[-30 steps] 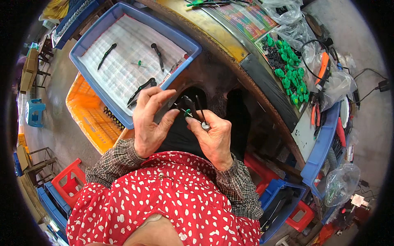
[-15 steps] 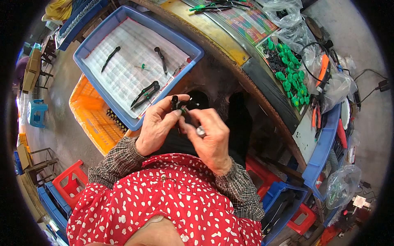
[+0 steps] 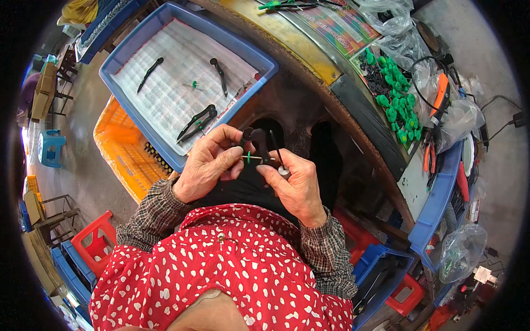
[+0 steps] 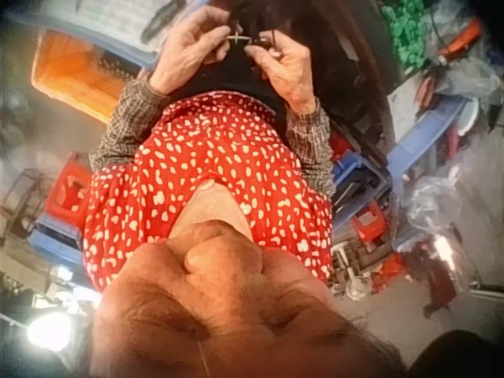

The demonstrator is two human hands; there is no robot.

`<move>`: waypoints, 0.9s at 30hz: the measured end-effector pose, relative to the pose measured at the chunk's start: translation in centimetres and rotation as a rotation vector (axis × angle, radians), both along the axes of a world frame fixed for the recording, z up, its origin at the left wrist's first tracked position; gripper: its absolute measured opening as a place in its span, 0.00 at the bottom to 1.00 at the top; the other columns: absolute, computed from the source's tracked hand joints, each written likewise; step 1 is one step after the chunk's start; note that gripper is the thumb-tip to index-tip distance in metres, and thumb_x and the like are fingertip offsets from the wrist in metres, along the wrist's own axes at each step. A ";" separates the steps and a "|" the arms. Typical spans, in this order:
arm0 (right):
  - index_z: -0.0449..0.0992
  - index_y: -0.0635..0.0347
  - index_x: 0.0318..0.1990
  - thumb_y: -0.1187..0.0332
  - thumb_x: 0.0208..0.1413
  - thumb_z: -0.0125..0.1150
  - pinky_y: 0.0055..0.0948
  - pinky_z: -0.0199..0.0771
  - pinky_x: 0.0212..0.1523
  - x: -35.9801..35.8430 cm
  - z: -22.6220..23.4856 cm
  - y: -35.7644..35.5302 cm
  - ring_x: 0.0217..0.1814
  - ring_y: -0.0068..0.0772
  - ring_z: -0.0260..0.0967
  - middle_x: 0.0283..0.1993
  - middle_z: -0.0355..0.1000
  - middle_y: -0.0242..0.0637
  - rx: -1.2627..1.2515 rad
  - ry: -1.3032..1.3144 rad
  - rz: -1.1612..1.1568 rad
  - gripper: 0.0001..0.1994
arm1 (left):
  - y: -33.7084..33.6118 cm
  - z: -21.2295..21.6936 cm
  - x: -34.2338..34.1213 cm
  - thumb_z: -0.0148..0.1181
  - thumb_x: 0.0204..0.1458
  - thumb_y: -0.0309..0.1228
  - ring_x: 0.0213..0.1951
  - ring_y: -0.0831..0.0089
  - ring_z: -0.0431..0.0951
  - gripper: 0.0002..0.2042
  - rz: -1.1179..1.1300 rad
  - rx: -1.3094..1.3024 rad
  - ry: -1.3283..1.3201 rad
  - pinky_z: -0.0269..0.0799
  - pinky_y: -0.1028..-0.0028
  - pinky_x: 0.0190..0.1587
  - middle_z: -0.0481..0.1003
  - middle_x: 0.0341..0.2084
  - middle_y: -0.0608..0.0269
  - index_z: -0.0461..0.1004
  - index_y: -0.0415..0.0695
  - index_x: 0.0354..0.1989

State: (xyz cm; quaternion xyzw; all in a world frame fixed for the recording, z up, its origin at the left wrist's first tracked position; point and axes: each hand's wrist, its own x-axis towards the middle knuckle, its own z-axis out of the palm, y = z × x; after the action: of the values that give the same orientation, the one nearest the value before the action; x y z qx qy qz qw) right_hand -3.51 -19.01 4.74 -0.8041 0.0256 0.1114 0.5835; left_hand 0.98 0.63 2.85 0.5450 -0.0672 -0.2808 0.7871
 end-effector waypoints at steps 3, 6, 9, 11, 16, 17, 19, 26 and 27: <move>0.75 0.67 0.37 0.70 0.55 0.63 0.18 0.66 0.24 -0.3 0.0 0.4 0.24 0.13 0.68 0.23 0.73 0.31 0.023 -0.004 -0.031 0.08 | 0.0 -0.2 0.0 0.52 0.61 0.27 0.24 0.86 0.69 0.08 0.011 -0.047 0.031 0.61 0.86 0.22 0.73 0.34 0.66 0.67 0.38 0.46; 0.75 0.66 0.37 0.70 0.56 0.61 0.16 0.65 0.25 -0.4 -0.3 0.7 0.24 0.13 0.67 0.23 0.73 0.30 0.051 0.001 -0.038 0.08 | 0.3 -0.5 -0.1 0.53 0.61 0.27 0.24 0.86 0.69 0.09 0.011 -0.056 0.037 0.61 0.87 0.22 0.73 0.34 0.66 0.67 0.39 0.47; 0.75 0.66 0.37 0.70 0.57 0.61 0.16 0.66 0.25 -0.6 -0.4 0.9 0.24 0.13 0.67 0.23 0.73 0.30 0.109 0.068 -0.046 0.07 | 0.3 -0.4 -0.3 0.54 0.61 0.28 0.23 0.86 0.68 0.10 0.037 -0.025 -0.001 0.60 0.86 0.21 0.73 0.34 0.67 0.67 0.39 0.48; 0.75 0.66 0.37 0.69 0.58 0.61 0.16 0.67 0.25 -0.8 -0.4 0.9 0.24 0.13 0.67 0.23 0.73 0.29 0.165 0.128 -0.055 0.07 | 0.0 -0.8 -0.5 0.54 0.61 0.28 0.22 0.87 0.66 0.10 0.097 -0.059 -0.020 0.60 0.87 0.21 0.73 0.33 0.67 0.67 0.40 0.48; 0.77 0.66 0.36 0.68 0.58 0.61 0.15 0.67 0.25 -0.8 -0.1 1.1 0.24 0.13 0.67 0.23 0.74 0.29 0.147 0.119 -0.078 0.08 | 0.0 -0.9 -0.6 0.55 0.61 0.28 0.21 0.88 0.64 0.10 0.079 0.018 -0.073 0.59 0.86 0.20 0.72 0.32 0.69 0.69 0.39 0.47; 0.77 0.66 0.36 0.68 0.58 0.61 0.15 0.67 0.25 -0.8 -0.1 1.0 0.24 0.13 0.67 0.23 0.74 0.29 0.146 0.119 -0.079 0.08 | 0.0 -0.9 -0.6 0.55 0.61 0.28 0.21 0.89 0.64 0.09 0.094 0.040 -0.085 0.59 0.86 0.20 0.72 0.31 0.69 0.69 0.39 0.47; 0.77 0.65 0.35 0.68 0.58 0.61 0.15 0.67 0.25 -0.8 0.0 1.0 0.24 0.13 0.67 0.24 0.74 0.29 0.189 0.187 -0.056 0.08 | 0.0 -0.8 -0.6 0.55 0.60 0.29 0.20 0.89 0.64 0.09 0.102 0.081 -0.136 0.59 0.86 0.20 0.72 0.28 0.70 0.70 0.39 0.46; 0.77 0.65 0.33 0.68 0.58 0.61 0.15 0.67 0.24 -1.0 -0.5 1.0 0.24 0.14 0.68 0.23 0.74 0.29 0.209 0.194 -0.011 0.08 | 0.3 -0.7 -0.8 0.57 0.58 0.25 0.19 0.91 0.63 0.07 0.110 0.116 -0.078 0.57 0.87 0.20 0.68 0.21 0.76 0.72 0.37 0.42; 0.77 0.65 0.33 0.67 0.58 0.61 0.15 0.67 0.24 -1.0 -0.5 1.1 0.24 0.13 0.68 0.23 0.73 0.29 0.212 0.196 -0.012 0.09 | 0.3 -0.8 -0.8 0.57 0.58 0.25 0.19 0.91 0.63 0.07 0.110 0.117 -0.076 0.57 0.87 0.20 0.68 0.21 0.76 0.72 0.37 0.42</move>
State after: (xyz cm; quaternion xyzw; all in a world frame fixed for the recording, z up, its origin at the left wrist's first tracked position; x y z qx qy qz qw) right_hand -4.52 -17.96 4.29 -0.7230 0.0754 0.1881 0.6604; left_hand 0.16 0.97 2.09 0.6031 -0.0505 -0.2197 0.7652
